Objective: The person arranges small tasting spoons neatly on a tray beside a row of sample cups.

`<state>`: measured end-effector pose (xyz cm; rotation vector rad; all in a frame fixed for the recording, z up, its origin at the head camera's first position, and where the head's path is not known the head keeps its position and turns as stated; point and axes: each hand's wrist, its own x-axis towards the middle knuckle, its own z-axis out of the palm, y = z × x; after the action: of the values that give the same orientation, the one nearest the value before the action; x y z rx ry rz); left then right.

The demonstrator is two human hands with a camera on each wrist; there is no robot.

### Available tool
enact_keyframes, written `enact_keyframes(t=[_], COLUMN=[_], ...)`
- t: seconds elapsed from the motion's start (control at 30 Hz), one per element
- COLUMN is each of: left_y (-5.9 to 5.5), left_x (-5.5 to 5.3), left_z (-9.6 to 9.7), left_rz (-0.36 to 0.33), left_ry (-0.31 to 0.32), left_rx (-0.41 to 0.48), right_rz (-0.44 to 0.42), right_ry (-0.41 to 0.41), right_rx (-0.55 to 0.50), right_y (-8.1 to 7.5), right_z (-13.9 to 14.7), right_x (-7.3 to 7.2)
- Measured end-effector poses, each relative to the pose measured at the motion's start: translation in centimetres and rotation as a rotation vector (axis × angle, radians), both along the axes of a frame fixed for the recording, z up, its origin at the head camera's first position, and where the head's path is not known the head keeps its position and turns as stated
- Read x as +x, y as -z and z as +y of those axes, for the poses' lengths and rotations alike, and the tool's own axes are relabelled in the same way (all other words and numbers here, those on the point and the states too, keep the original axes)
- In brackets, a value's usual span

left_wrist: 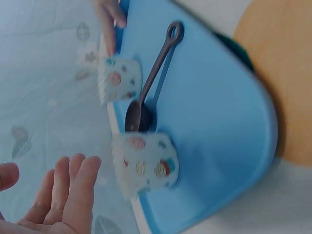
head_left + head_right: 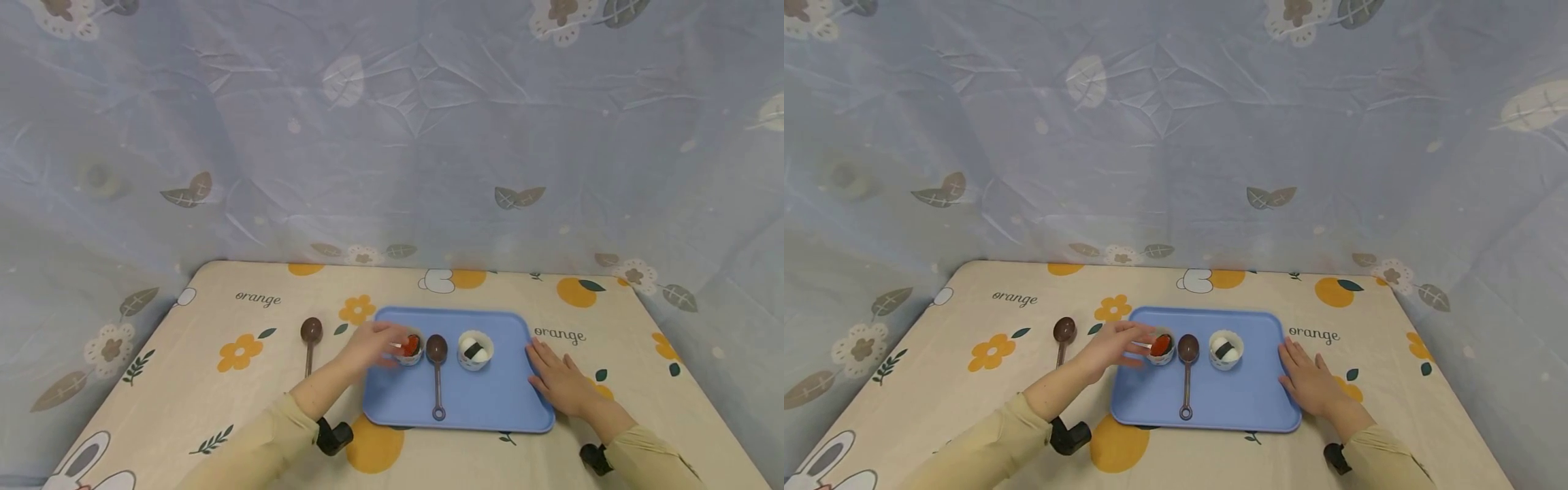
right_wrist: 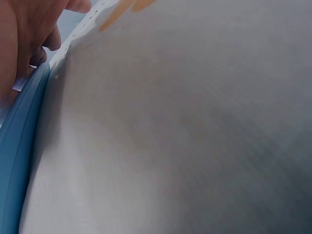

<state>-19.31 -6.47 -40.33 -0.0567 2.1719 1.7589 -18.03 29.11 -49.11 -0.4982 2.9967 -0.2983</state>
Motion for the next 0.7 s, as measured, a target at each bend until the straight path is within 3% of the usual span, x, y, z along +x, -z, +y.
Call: enact_keyframes(t=[0.37,0.7], left_y=[-0.7,-0.5], left_x=[-1.0,-1.6], left_z=[-3.6,-6.3], left_rz=[-0.004,-0.034], left_ry=[-0.015,-0.107], left_rx=[0.019,-0.017], right_rz=[0.006,-0.006], right_ry=[-0.025,-0.032], right_rx=[-0.016,-0.028], right_y=[-0.2,-0.8], right_z=[0.2,0.0], right_x=[0.1,0.3])
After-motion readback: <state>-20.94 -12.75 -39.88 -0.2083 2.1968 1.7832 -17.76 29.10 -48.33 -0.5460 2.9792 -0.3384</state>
